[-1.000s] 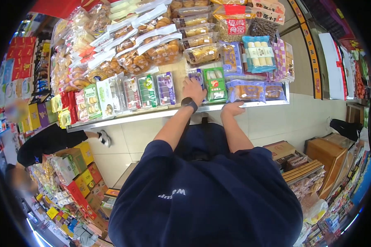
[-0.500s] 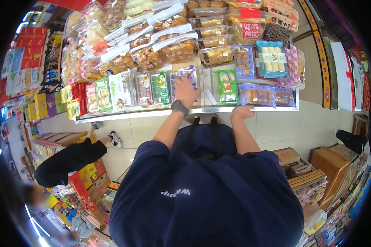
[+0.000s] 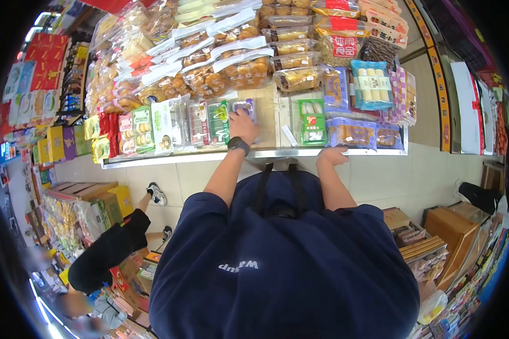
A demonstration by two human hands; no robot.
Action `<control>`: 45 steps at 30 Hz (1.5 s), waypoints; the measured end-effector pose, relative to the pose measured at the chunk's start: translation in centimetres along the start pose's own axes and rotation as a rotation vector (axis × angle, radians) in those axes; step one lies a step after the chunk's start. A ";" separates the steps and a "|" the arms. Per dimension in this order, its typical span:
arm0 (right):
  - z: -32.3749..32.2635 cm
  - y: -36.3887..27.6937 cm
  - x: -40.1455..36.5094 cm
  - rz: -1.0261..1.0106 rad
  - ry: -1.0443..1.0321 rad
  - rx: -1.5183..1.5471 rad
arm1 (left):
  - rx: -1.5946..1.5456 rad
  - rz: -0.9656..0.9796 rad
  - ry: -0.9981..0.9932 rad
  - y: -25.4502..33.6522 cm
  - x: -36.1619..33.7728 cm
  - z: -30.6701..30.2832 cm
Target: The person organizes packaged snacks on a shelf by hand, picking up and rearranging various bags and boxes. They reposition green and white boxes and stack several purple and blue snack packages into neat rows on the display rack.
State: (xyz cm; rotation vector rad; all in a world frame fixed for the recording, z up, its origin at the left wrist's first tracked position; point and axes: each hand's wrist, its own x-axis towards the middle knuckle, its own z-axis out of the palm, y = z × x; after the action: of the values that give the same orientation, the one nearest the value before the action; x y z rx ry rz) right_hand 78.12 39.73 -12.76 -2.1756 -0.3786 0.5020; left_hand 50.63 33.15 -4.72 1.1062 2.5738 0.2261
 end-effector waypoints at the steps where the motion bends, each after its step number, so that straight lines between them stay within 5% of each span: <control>1: 0.0 -0.1 0.0 0.014 -0.001 0.013 | -0.026 -0.013 -0.038 0.3 0.2 -0.3; 8: 0.0 0.0 -0.2 0.003 -0.008 0.043 | -0.033 -0.076 -0.097 1.1 0.7 -0.7; 20: 0.4 0.8 0.4 0.015 -0.016 0.063 | -0.114 0.014 0.076 0.5 -0.1 0.6; 23: 0.4 0.8 0.4 0.012 -0.021 0.079 | 0.147 0.257 0.420 2.5 -1.9 0.3; 26: 0.2 0.6 0.1 0.011 -0.018 0.081 | 0.175 0.706 0.224 2.3 -1.3 5.1; 29: 0.0 0.0 0.0 0.022 -0.018 0.071 | -0.366 0.465 -0.248 3.5 -2.4 5.6; 35: -0.5 -0.8 -0.2 0.024 -0.023 0.067 | -0.932 0.096 -0.070 0.9 -0.7 7.7; 38: -0.7 -0.8 -0.6 0.024 -0.029 0.054 | -0.848 0.048 -0.133 2.0 -1.4 4.0; 44: 0.0 0.3 0.2 0.011 -0.016 0.051 | -0.766 -0.047 0.043 2.3 -0.3 7.7; 45: 0.0 0.3 0.1 0.013 -0.018 0.051 | -0.868 -0.060 -0.090 2.8 -0.4 6.0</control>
State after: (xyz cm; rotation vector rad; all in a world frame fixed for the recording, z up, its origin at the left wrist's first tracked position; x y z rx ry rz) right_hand 78.19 39.60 -13.07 -2.1270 -0.3580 0.5333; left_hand 55.00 34.89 -9.49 0.6713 2.0396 1.1114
